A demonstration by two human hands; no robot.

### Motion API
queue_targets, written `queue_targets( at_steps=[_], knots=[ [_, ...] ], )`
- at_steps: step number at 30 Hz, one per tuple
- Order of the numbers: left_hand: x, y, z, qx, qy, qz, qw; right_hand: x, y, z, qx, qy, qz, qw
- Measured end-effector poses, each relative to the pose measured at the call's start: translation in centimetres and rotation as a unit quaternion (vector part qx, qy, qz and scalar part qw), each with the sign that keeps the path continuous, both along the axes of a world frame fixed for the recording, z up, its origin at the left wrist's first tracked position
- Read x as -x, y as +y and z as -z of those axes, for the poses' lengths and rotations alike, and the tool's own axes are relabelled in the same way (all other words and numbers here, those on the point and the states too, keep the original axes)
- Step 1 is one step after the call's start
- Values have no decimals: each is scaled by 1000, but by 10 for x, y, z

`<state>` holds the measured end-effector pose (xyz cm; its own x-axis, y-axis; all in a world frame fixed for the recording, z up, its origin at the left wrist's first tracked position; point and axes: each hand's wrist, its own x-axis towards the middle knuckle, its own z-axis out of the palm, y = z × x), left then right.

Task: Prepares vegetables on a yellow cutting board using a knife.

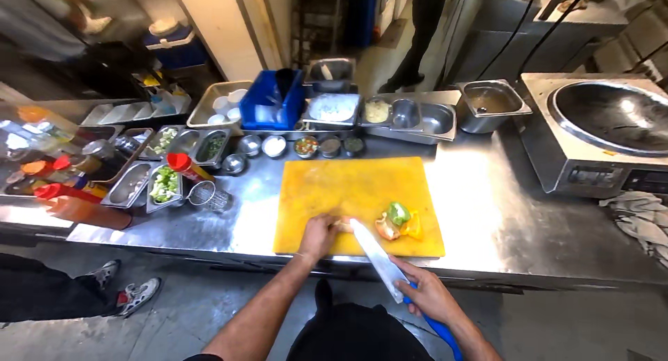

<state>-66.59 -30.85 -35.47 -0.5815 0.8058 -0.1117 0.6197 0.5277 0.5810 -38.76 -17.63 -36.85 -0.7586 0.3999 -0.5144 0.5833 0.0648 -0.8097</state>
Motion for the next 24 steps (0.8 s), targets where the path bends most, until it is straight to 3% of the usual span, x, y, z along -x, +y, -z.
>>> queue_targets(
  at_steps=[3,17,24],
  knots=[
    [5,-1,-2,3,-4,-5,1000,5,7,5,47,12,6,999],
    [10,-7,-15,6,-61,-21,998,48,4,10,54,14,-14,998],
    [28,-15,-7,24,-55,-63,996,63,-30,-2,-70,0,-24,997]
  ],
)
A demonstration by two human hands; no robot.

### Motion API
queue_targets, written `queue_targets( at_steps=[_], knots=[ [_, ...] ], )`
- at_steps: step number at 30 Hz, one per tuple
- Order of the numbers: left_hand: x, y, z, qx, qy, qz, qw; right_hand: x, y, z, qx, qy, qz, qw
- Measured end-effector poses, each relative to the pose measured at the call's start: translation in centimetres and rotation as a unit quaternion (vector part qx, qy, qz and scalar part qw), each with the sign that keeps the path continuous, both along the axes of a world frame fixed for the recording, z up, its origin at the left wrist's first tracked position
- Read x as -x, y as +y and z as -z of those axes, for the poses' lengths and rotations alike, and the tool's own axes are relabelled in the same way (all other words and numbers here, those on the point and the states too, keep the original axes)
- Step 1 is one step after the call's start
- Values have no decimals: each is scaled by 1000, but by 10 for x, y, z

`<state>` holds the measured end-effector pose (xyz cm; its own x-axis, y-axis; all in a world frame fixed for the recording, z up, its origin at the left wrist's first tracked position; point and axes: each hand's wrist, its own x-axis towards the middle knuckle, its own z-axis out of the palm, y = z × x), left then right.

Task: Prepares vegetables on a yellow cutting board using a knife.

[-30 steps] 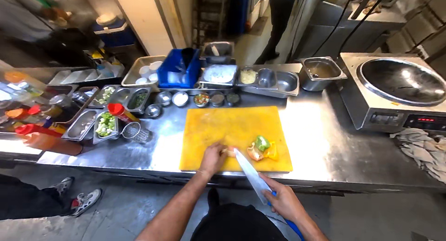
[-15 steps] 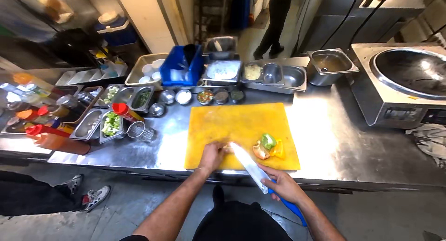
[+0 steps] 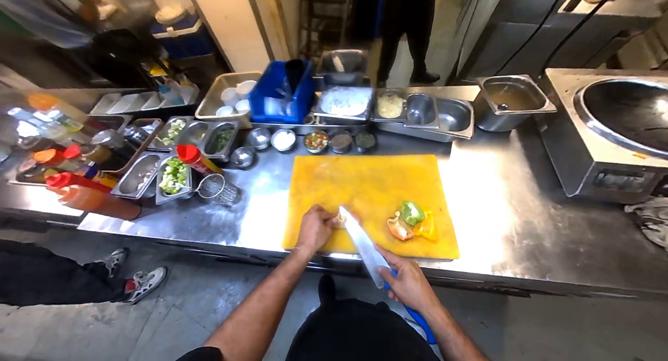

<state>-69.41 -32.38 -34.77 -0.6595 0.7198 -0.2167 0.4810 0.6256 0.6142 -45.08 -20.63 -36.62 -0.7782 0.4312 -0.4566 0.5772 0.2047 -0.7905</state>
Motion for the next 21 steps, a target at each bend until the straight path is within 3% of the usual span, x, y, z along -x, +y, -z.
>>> queue_targets(
  at_steps=[11,18,21],
  knots=[
    [24,-7,-7,6,-33,12,999,42,-3,-5,66,-24,17,997],
    [31,-10,-3,10,-10,15,1000,85,-16,-28,-99,-88,-56,990],
    [33,-14,7,-19,16,-42,999,62,-27,-29,-148,-91,-88,981]
  ],
)
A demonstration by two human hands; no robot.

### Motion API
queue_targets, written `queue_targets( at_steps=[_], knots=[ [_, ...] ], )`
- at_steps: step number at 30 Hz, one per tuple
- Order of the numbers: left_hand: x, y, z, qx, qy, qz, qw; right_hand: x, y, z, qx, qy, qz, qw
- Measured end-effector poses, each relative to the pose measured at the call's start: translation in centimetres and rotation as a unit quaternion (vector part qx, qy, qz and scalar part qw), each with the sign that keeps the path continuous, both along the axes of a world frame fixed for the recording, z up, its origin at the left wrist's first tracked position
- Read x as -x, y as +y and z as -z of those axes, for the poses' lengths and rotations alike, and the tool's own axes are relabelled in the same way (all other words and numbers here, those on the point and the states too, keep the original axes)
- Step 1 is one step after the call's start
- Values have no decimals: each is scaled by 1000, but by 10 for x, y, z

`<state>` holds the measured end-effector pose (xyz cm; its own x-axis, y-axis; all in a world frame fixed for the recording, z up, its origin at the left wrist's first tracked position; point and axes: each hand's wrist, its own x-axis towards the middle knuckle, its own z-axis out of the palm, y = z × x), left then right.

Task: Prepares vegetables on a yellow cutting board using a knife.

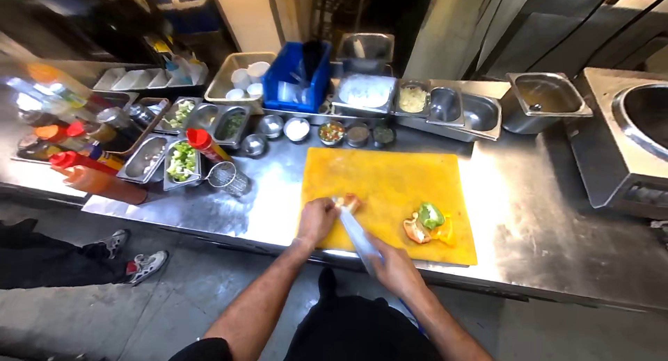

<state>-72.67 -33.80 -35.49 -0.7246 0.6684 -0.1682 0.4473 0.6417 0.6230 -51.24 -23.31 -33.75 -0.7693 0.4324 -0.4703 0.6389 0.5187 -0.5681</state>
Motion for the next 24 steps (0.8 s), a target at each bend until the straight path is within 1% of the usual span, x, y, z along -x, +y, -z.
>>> queue_targets(
  at_steps=[3,5,7,8,9,10,11,13,14,15,16,17,19,20,21,24],
  knots=[
    [20,8,2,-20,27,-54,998,-34,-9,0,-14,12,-10,1000],
    [26,16,-5,-15,64,-54,996,-38,-13,-4,-12,2,-19,1000],
    [25,25,-18,-18,111,-27,993,-33,-11,-8,-10,0,-34,999],
    [21,31,-24,-10,107,-5,994,-34,-9,-8,-4,2,-38,999],
    [16,39,-28,14,76,20,997,-37,-7,-8,6,2,-37,999],
    [10,47,-28,39,30,42,998,-43,-7,-6,17,5,-31,999],
    [4,55,-25,42,-15,52,998,-49,-7,-5,30,6,-24,999],
    [-8,73,-21,-6,-73,40,997,-59,-6,-4,46,11,-9,999],
    [-18,83,-24,-37,-74,34,996,-64,-4,-2,49,14,2,999],
    [-29,92,-27,-60,-51,49,996,-70,-3,-1,50,17,14,998],
    [-41,99,-30,-79,-11,93,992,-76,-1,0,51,17,27,998],
    [-53,104,-34,-84,30,171,981,-81,0,0,54,16,38,998],
    [-78,110,-45,-54,92,350,931,-91,2,1,65,11,52,996],
    [-86,113,-47,-26,116,407,905,-97,3,2,71,10,54,996],
    [-91,118,-44,3,132,435,891,-104,5,2,78,9,54,995],
    [-84,130,-13,36,157,447,880,-137,10,2,76,17,57,995]
  ],
)
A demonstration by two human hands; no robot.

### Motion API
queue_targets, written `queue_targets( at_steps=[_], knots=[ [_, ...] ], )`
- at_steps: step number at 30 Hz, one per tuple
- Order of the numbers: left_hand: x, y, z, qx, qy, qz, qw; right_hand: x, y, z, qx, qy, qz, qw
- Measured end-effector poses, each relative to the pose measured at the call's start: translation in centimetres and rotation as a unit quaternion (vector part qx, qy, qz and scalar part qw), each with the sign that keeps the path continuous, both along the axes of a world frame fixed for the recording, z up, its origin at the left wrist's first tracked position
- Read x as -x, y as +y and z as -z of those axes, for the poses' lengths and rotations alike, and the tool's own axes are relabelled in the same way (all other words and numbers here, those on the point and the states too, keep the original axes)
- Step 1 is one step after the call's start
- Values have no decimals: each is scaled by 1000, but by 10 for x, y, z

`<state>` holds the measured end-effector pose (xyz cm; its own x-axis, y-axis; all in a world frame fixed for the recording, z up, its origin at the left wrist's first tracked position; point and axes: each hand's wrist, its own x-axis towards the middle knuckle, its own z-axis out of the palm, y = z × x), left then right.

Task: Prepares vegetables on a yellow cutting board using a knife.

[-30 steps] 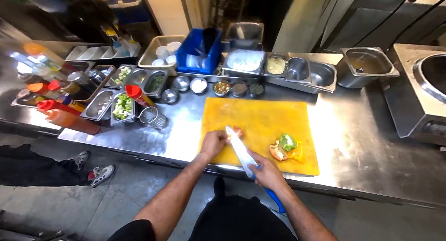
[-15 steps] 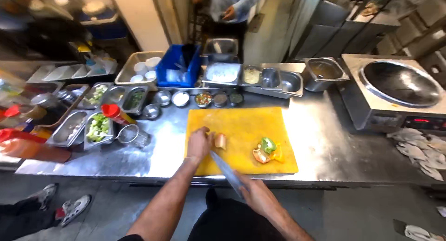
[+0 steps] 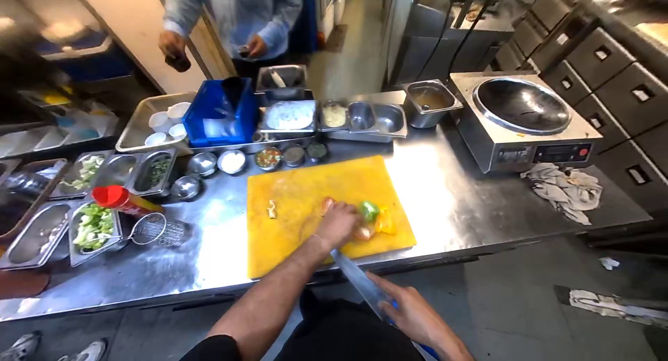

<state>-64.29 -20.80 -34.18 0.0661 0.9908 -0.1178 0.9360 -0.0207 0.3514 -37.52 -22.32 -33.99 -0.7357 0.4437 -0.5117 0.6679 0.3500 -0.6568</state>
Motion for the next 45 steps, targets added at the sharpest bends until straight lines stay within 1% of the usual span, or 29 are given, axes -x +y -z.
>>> queue_targets(
  at_steps=[1,2,4,6,8,10,14,16,18,23,27,30,31,33,35,37,41,45],
  knots=[
    [4,-1,4,8,2,-6,1000,-14,0,1,-1,1,7,1000],
    [7,-7,1,19,-1,-21,1000,-29,-1,0,-7,2,24,1000],
    [12,-25,-12,29,-19,-76,996,-53,-5,0,-40,29,75,996],
    [16,-44,-15,33,-47,-136,989,-64,-10,1,-80,69,120,987],
    [14,-58,-12,31,-54,-170,983,-58,-14,1,-117,84,125,982],
    [10,-64,-6,26,-51,-188,980,-42,-12,-1,-144,74,104,981],
    [7,-66,1,27,-44,-193,980,-21,2,-5,-139,25,68,988],
    [9,-67,6,21,-52,-187,981,-17,12,-8,-120,11,53,991],
    [12,-70,10,5,-61,-177,982,-13,24,-13,-78,2,41,996],
    [16,-77,28,-61,-81,-179,979,-3,40,-22,18,-32,24,999],
    [22,-83,37,-89,-102,-177,975,-1,40,-12,82,-5,61,995],
    [35,-96,37,-93,-159,-133,974,-4,46,2,150,36,89,984],
    [39,-99,33,-84,-172,-118,974,-3,47,3,151,34,85,984],
    [44,-104,30,-77,-178,-115,974,6,46,-3,121,13,60,991],
    [44,-107,28,-94,-182,-139,969,17,43,-12,85,-16,35,996],
    [47,-107,27,-111,-191,-159,962,23,43,-16,83,-29,30,996],
    [48,-109,30,-129,-201,-179,954,25,45,0,136,2,54,989],
    [52,-113,29,-132,-225,-193,946,39,43,13,206,33,68,976]
  ],
)
